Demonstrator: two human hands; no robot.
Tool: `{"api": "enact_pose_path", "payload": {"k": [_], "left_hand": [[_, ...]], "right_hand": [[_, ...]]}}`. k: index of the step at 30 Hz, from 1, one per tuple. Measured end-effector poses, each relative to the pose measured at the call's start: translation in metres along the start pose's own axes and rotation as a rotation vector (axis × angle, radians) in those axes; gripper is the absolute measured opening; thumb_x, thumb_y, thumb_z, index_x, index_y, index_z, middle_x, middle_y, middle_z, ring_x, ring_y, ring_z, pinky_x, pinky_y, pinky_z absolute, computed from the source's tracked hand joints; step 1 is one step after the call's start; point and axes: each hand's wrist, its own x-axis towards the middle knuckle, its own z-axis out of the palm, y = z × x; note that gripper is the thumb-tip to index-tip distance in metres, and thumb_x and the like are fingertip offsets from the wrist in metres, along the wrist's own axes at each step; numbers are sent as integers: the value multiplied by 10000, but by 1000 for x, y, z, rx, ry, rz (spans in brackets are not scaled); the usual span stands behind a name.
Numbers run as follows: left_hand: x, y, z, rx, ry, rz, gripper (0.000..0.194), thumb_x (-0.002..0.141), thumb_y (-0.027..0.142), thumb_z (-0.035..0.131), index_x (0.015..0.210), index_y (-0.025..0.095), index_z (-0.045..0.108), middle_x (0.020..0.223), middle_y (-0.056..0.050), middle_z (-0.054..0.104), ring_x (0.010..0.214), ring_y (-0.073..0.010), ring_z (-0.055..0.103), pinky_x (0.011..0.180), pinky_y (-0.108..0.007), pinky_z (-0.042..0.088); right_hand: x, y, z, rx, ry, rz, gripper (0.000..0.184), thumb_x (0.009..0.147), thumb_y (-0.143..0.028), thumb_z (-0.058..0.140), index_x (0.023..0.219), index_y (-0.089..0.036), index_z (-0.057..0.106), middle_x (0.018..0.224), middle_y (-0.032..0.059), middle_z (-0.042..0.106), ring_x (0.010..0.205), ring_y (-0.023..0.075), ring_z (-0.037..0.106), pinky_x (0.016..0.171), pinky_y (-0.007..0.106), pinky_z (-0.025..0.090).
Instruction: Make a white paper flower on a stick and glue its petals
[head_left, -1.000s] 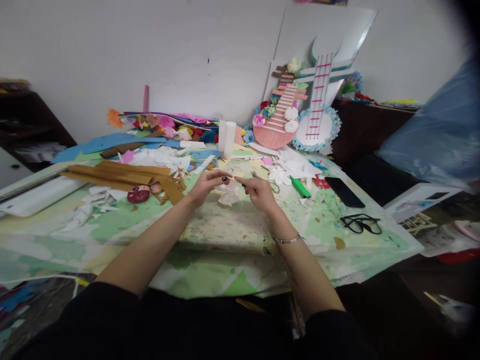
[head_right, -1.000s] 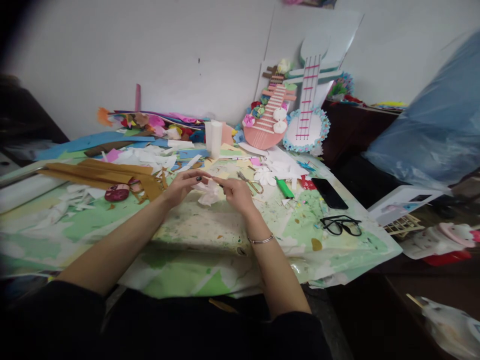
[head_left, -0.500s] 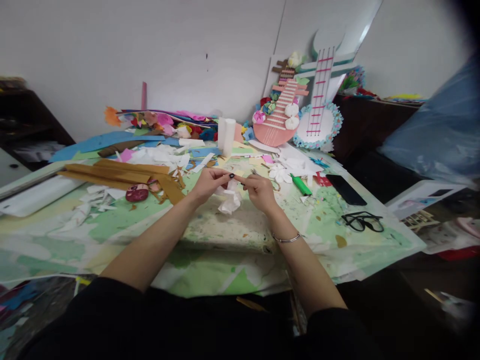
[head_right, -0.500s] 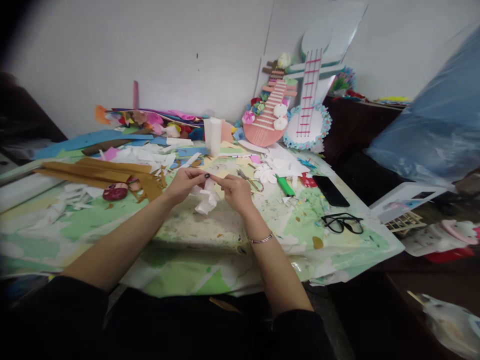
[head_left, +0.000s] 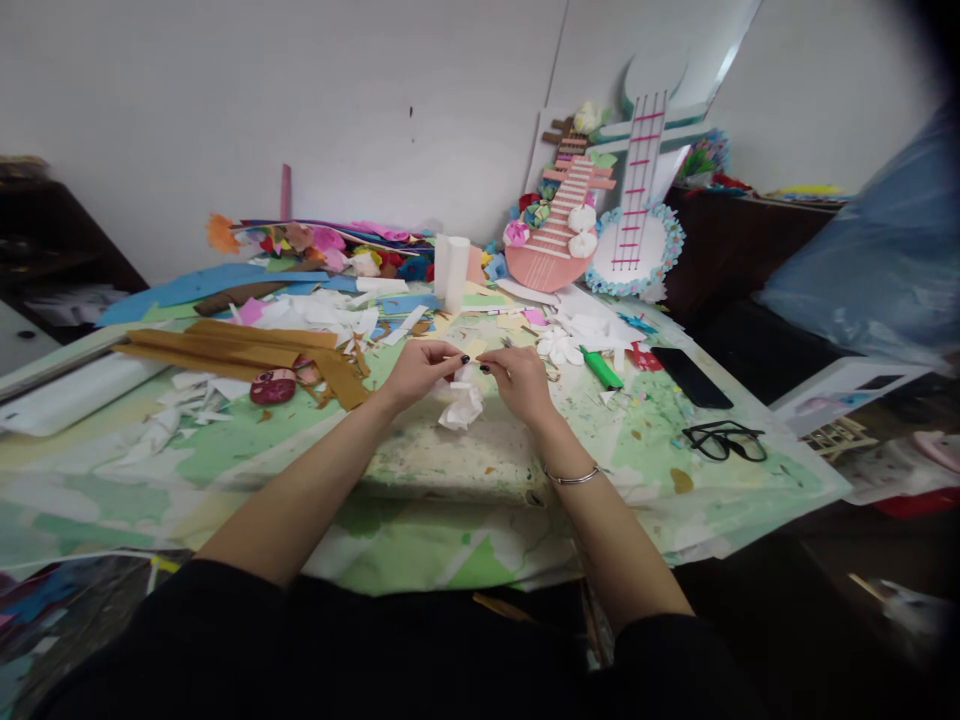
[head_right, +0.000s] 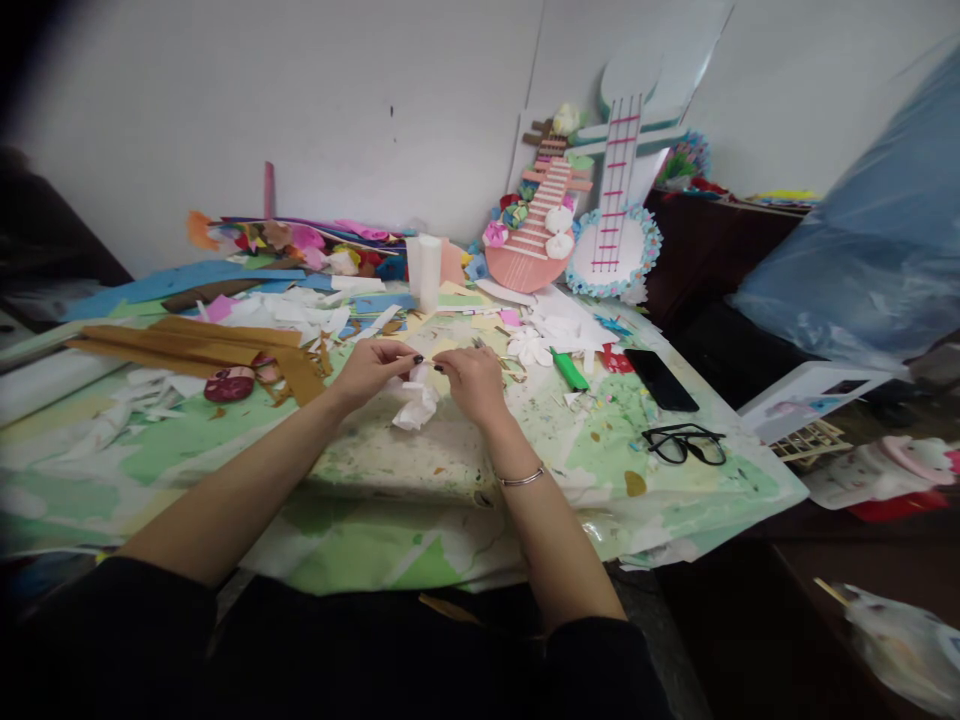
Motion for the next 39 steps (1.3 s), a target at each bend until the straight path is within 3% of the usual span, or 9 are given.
{"api": "enact_pose_path", "payload": {"k": [11, 17, 26, 39], "left_hand": [[-2, -1, 3, 93, -45, 69, 360, 733, 487, 621, 686, 132, 655, 547, 2, 563, 491, -99, 496, 505, -213, 405], [-2, 0, 4, 229, -35, 149, 292, 760, 412, 580, 682, 143, 662, 569, -4, 596, 517, -101, 495, 526, -204, 402], [-2, -4, 4, 251, -20, 145, 257, 738, 370, 601, 771, 139, 710, 695, -39, 690, 591, -126, 560, 570, -216, 447], [-5, -1, 3, 239, -44, 173, 282, 719, 396, 664, 792, 134, 738, 758, -73, 726, 663, -153, 618, 622, -236, 487]], "right_hand": [[0, -1, -1, -40, -32, -18, 243, 900, -121, 437, 891, -188, 671, 775, 26, 720, 780, 158, 600, 806, 342, 248], [0, 0, 0, -78, -28, -29, 239, 907, -129, 427, 913, -193, 657, 836, 36, 719, 791, 159, 579, 807, 338, 242], [0, 0, 2, -74, -5, -12, 225, 920, -164, 437, 880, -206, 654, 894, 43, 716, 861, 173, 585, 809, 343, 244], [0, -4, -1, -49, -71, 27, 200, 902, -288, 531, 777, -177, 640, 796, 25, 681, 764, 149, 560, 790, 329, 238]]}}
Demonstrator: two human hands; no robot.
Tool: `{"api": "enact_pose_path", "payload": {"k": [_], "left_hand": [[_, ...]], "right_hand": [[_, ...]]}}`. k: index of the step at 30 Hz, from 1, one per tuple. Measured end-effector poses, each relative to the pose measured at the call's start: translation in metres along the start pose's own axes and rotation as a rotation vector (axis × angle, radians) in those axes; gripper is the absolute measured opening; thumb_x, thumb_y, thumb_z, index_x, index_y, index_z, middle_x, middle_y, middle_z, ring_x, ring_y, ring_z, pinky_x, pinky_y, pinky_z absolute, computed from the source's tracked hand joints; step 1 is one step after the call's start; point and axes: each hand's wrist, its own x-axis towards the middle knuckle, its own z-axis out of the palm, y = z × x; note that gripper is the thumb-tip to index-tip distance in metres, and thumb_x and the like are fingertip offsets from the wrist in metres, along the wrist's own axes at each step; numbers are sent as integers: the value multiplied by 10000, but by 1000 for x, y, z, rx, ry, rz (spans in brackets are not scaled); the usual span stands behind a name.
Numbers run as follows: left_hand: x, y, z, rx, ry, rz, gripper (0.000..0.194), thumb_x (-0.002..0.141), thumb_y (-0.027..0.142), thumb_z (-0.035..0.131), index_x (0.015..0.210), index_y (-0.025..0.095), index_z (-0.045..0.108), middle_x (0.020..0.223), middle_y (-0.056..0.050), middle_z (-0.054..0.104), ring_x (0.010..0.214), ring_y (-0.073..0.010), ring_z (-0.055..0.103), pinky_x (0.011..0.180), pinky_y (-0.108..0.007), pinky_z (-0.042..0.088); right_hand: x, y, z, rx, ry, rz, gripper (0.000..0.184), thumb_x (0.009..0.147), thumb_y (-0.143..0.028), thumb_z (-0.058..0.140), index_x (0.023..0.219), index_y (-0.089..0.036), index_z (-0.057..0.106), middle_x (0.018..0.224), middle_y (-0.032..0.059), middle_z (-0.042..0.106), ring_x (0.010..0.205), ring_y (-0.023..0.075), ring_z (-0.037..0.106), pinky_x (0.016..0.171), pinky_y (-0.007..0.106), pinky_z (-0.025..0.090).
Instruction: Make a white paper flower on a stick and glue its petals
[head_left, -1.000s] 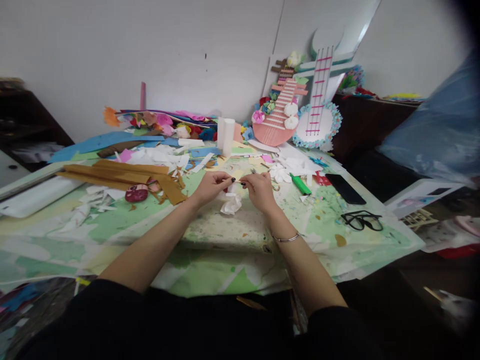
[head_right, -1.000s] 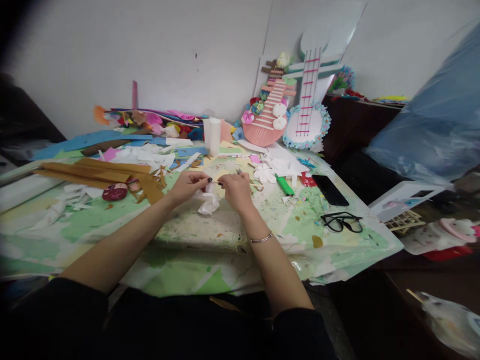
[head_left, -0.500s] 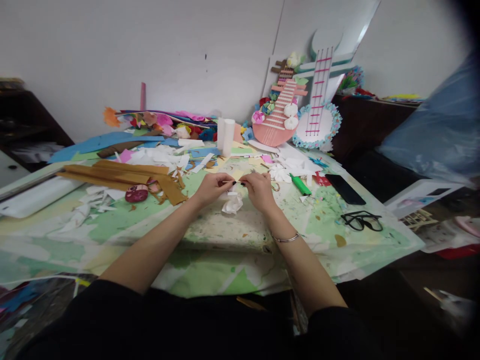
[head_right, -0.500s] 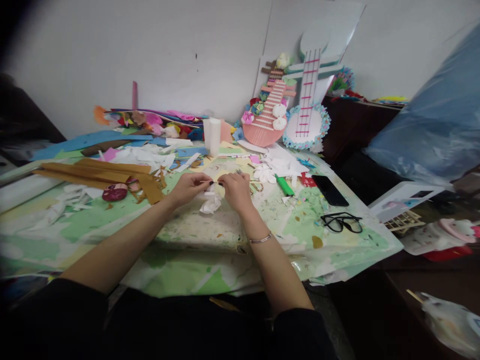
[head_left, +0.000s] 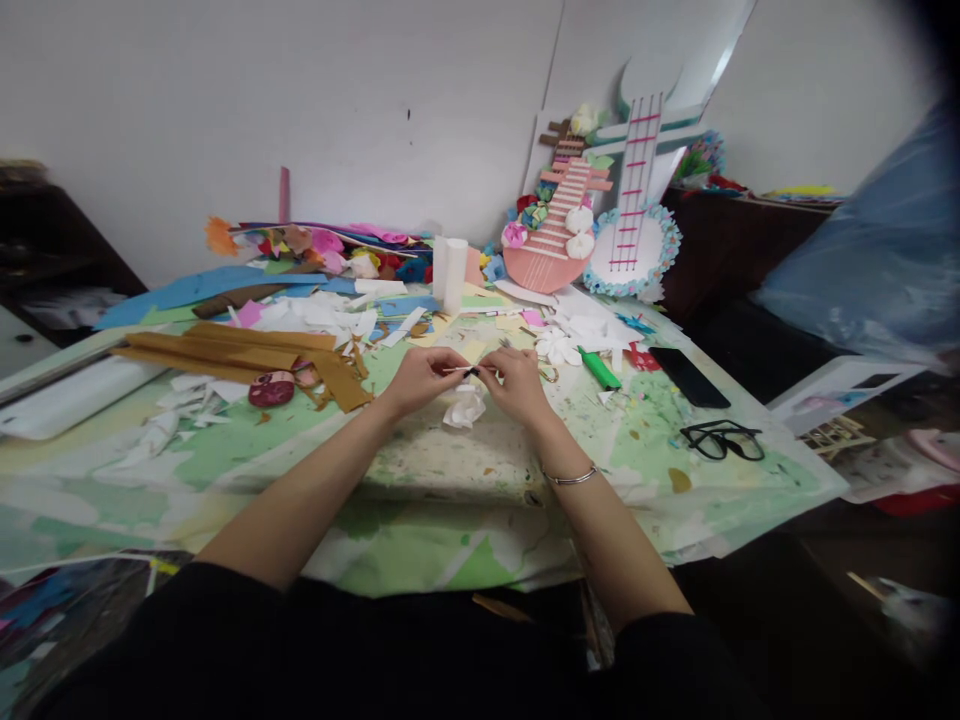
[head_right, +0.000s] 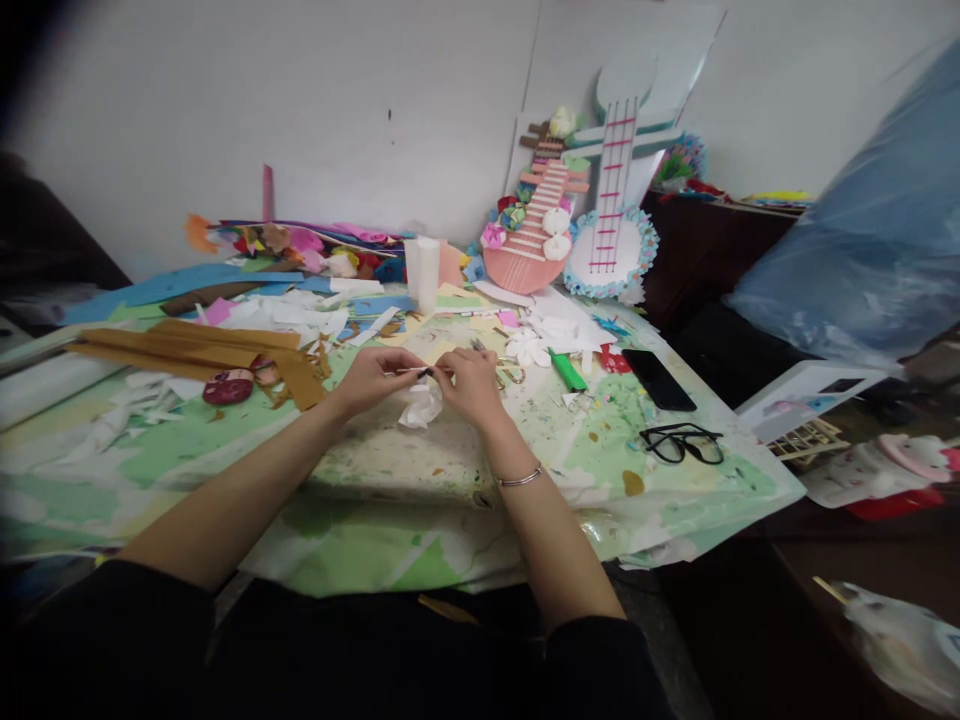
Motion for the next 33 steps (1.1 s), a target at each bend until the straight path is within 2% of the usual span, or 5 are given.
{"api": "enact_pose_path", "payload": {"k": [9, 13, 22, 33], "left_hand": [[-1, 0, 1, -135, 11, -56, 259, 657, 350, 717, 777, 120, 725, 749, -75, 706, 669, -157, 620, 610, -246, 492], [-2, -1, 1, -202, 17, -46, 250, 677, 341, 710, 785, 116, 721, 749, -74, 700, 675, -152, 619, 634, -251, 496], [-2, -3, 1, -142, 51, -55, 231, 683, 323, 694, 782, 118, 731, 750, -80, 715, 655, -148, 614, 596, -242, 474], [-3, 2, -2, -140, 41, -41, 175, 639, 244, 684, 756, 122, 730, 748, -68, 722, 691, -164, 641, 646, -249, 492]], "right_hand": [[0, -2, -1, 62, 4, -6, 211, 885, -326, 563, 758, -173, 634, 783, 9, 676, 736, 130, 558, 776, 311, 247], [0, -3, -3, 74, 3, -1, 241, 893, -361, 555, 775, -172, 647, 806, 17, 687, 717, 121, 558, 774, 306, 252], [-1, -3, -3, 114, 0, -5, 260, 897, -380, 547, 780, -169, 643, 817, 9, 671, 705, 111, 547, 802, 309, 253], [2, -1, -2, 175, -27, -2, 199, 879, -334, 584, 787, -177, 665, 810, 2, 663, 703, 115, 553, 779, 300, 280]]}}
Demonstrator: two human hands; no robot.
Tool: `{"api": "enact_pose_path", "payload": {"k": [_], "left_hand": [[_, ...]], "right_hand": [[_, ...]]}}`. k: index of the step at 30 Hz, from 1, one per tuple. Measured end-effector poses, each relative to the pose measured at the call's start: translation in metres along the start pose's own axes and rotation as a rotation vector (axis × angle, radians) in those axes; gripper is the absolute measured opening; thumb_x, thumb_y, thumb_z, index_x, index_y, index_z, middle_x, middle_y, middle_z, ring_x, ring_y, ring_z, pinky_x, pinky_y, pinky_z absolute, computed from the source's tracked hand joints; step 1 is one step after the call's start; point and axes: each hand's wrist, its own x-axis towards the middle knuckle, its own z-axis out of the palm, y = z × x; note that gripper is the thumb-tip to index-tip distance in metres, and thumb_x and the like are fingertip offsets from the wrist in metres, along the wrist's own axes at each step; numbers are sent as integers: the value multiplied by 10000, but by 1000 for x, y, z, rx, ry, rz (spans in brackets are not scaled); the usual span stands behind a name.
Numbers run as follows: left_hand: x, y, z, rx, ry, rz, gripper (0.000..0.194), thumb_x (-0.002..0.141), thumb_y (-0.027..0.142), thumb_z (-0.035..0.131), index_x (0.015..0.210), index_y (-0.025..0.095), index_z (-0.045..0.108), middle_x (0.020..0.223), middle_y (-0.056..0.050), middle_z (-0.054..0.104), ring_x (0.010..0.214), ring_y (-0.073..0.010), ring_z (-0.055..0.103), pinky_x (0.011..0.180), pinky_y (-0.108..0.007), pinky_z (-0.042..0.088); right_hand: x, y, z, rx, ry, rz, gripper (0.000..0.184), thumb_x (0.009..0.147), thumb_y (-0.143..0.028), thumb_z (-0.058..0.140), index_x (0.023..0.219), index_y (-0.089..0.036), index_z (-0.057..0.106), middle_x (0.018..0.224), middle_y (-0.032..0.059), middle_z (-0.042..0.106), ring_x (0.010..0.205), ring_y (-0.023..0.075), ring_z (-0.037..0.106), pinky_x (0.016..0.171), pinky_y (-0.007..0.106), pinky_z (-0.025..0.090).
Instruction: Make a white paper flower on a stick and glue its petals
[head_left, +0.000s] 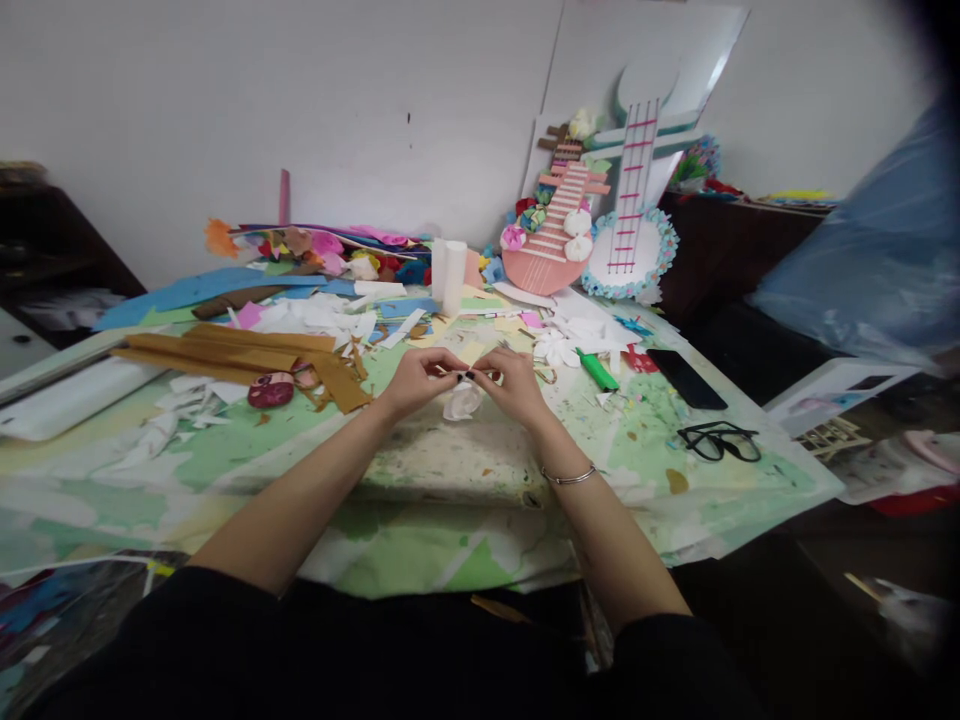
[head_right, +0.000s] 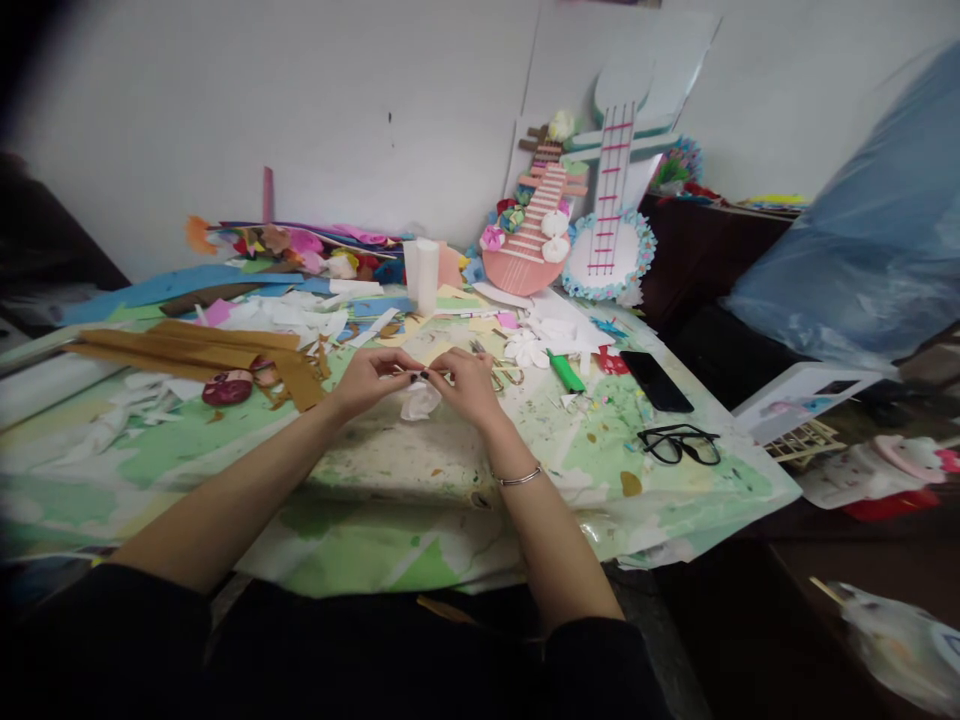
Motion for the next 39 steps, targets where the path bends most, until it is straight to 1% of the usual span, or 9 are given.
{"api": "enact_pose_path", "payload": {"k": [4, 8, 15, 19, 23, 28, 32, 39], "left_hand": [[-1, 1, -2, -64, -41, 13, 181, 637, 217, 666, 781, 127, 727, 774, -68, 724, 735, -175, 650, 662, -250, 494], [0, 0, -2, -52, -11, 12, 170, 654, 237, 677, 768, 123, 730, 766, -74, 719, 713, -169, 644, 652, -250, 492], [0, 1, 0, 6, 26, 11, 162, 643, 243, 676, 742, 126, 730, 734, -65, 714, 682, -160, 635, 638, -250, 492], [0, 0, 1, 43, 27, 21, 148, 645, 249, 662, 720, 133, 718, 731, -62, 709, 703, -166, 637, 648, -255, 498], [0, 0, 0, 59, 30, 14, 208, 645, 264, 672, 805, 136, 711, 747, -58, 702, 717, -167, 642, 654, -253, 504], [0, 2, -1, 70, 28, 30, 191, 648, 251, 669, 797, 136, 702, 795, -71, 712, 771, -186, 653, 695, -273, 516], [-1, 3, -2, 61, 30, 70, 192, 653, 233, 663, 815, 137, 705, 827, -71, 720, 805, -189, 654, 764, -290, 507], [-1, 3, -3, 104, 46, 51, 202, 656, 246, 665, 816, 132, 713, 787, -60, 705, 759, -182, 623, 696, -269, 473]], "right_hand": [[0, 1, 0, 14, 12, -9, 175, 867, -327, 603, 790, -182, 663, 828, -5, 668, 697, 108, 554, 789, 310, 267], [-1, 1, 0, 27, 17, -6, 178, 860, -339, 615, 789, -181, 656, 839, -5, 671, 690, 106, 554, 791, 317, 258], [-1, 2, 1, 6, 41, -3, 264, 882, -407, 570, 777, -176, 643, 839, 24, 679, 735, 134, 573, 803, 327, 279], [-1, 4, 2, -7, 13, -16, 264, 886, -414, 560, 800, -180, 647, 853, 39, 677, 743, 146, 570, 764, 308, 310], [1, 6, 2, -17, -31, -24, 247, 902, -383, 540, 831, -190, 677, 814, 35, 676, 740, 149, 562, 735, 296, 316], [2, 5, 2, -19, 0, 0, 195, 876, -331, 590, 779, -184, 674, 792, 16, 685, 706, 130, 561, 751, 300, 315], [2, 5, 2, 35, 8, 14, 189, 866, -342, 600, 779, -190, 672, 785, 14, 693, 693, 132, 563, 729, 292, 332], [1, 3, 0, 38, 45, 19, 184, 850, -340, 628, 765, -184, 674, 790, 8, 699, 689, 125, 568, 773, 307, 322]]}}
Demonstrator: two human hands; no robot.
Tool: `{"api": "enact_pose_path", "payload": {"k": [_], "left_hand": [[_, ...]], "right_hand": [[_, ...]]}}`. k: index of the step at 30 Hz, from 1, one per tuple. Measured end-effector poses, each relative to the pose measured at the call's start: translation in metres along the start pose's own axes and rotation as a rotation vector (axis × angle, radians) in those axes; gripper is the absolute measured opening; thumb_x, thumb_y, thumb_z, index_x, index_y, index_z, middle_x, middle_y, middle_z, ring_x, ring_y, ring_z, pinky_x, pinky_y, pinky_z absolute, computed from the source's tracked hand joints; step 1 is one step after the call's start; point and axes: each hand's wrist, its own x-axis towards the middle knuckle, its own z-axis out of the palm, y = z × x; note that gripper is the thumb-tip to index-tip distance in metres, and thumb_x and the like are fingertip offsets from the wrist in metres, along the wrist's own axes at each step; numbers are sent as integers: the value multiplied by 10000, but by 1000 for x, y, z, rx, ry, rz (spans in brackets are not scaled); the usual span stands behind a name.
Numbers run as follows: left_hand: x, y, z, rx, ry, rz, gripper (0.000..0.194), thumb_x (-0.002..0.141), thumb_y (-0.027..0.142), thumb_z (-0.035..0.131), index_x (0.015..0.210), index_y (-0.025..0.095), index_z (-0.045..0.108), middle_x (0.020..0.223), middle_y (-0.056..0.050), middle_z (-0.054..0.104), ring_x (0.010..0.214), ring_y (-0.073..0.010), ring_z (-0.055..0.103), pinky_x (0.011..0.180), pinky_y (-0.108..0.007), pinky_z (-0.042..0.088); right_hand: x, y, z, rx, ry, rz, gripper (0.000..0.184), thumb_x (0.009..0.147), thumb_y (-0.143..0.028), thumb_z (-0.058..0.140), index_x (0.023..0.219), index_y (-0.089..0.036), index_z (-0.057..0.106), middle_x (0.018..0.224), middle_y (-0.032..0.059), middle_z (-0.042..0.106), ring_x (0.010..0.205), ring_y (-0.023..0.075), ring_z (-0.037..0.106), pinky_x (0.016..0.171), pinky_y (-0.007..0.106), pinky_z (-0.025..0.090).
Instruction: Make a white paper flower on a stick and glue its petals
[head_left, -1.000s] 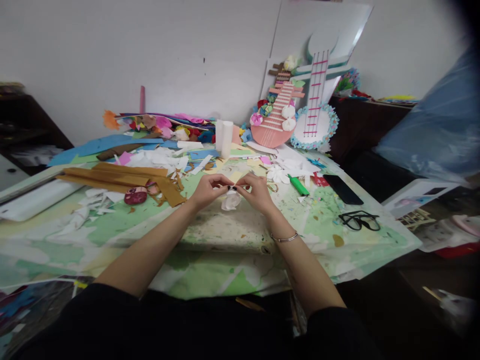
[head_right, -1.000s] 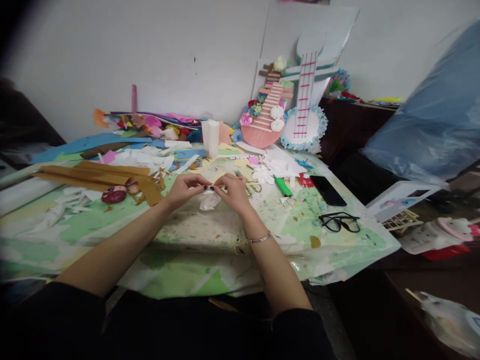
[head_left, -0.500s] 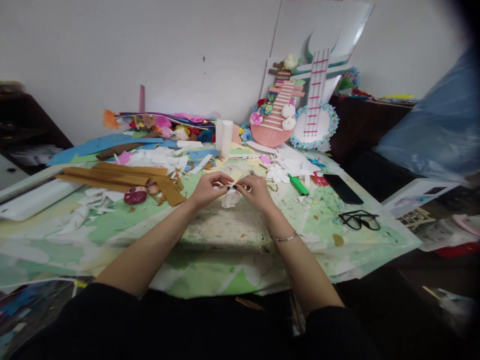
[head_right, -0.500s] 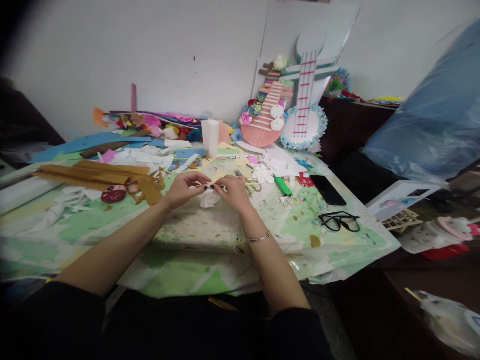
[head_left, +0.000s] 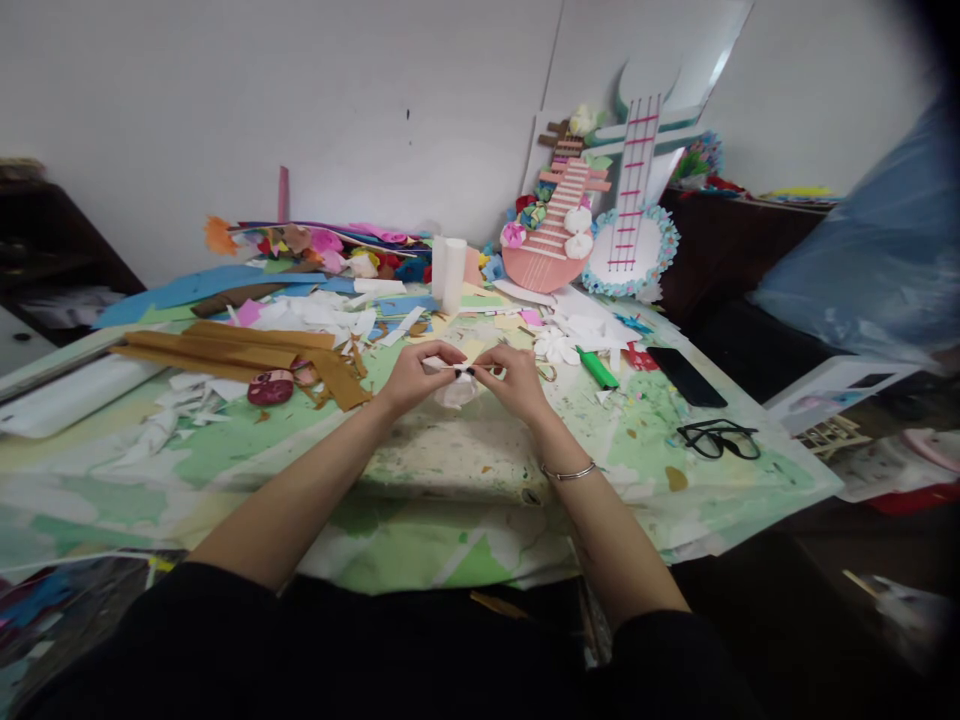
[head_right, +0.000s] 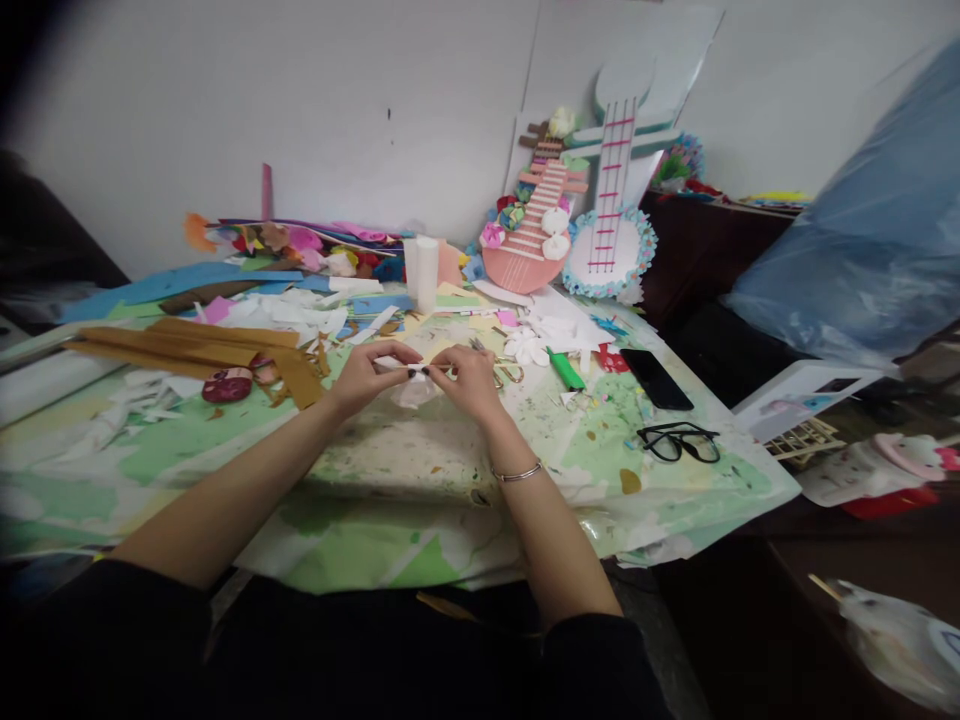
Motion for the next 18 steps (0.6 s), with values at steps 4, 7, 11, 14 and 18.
{"api": "enact_pose_path", "payload": {"k": [4, 7, 11, 14, 18], "left_hand": [[0, -1, 2, -37, 23, -63, 211, 644, 270, 690, 798, 129, 712, 789, -63, 701, 726, -176, 615, 625, -244, 452], [0, -2, 2, -53, 29, -81, 203, 641, 289, 703, 768, 132, 715, 756, -57, 697, 682, -166, 601, 590, -236, 429], [0, -4, 2, -63, 33, -101, 210, 628, 310, 726, 745, 135, 717, 710, -44, 685, 630, -151, 572, 550, -230, 396], [0, -5, 2, -72, 33, -118, 244, 622, 345, 744, 739, 133, 719, 678, -37, 674, 569, -130, 534, 515, -225, 360], [0, -5, 2, -78, 47, -120, 259, 623, 371, 754, 730, 137, 725, 673, -37, 676, 567, -127, 523, 513, -225, 348]], "right_hand": [[0, 0, 0, -14, 18, 12, 193, 842, -359, 641, 768, -184, 673, 797, 7, 701, 696, 124, 570, 795, 322, 300], [0, -1, 0, -18, 22, 30, 190, 832, -352, 655, 749, -181, 664, 785, 7, 695, 696, 128, 569, 799, 327, 295], [0, -2, -1, -12, 27, 39, 188, 825, -340, 662, 730, -178, 651, 774, 8, 688, 688, 126, 563, 790, 321, 313], [0, -1, -1, -4, 19, 40, 186, 824, -337, 655, 726, -180, 646, 768, 18, 684, 686, 133, 557, 737, 300, 342], [0, 2, 1, 3, 19, 20, 177, 825, -315, 638, 713, -178, 635, 747, 28, 661, 674, 132, 543, 665, 267, 361]]}}
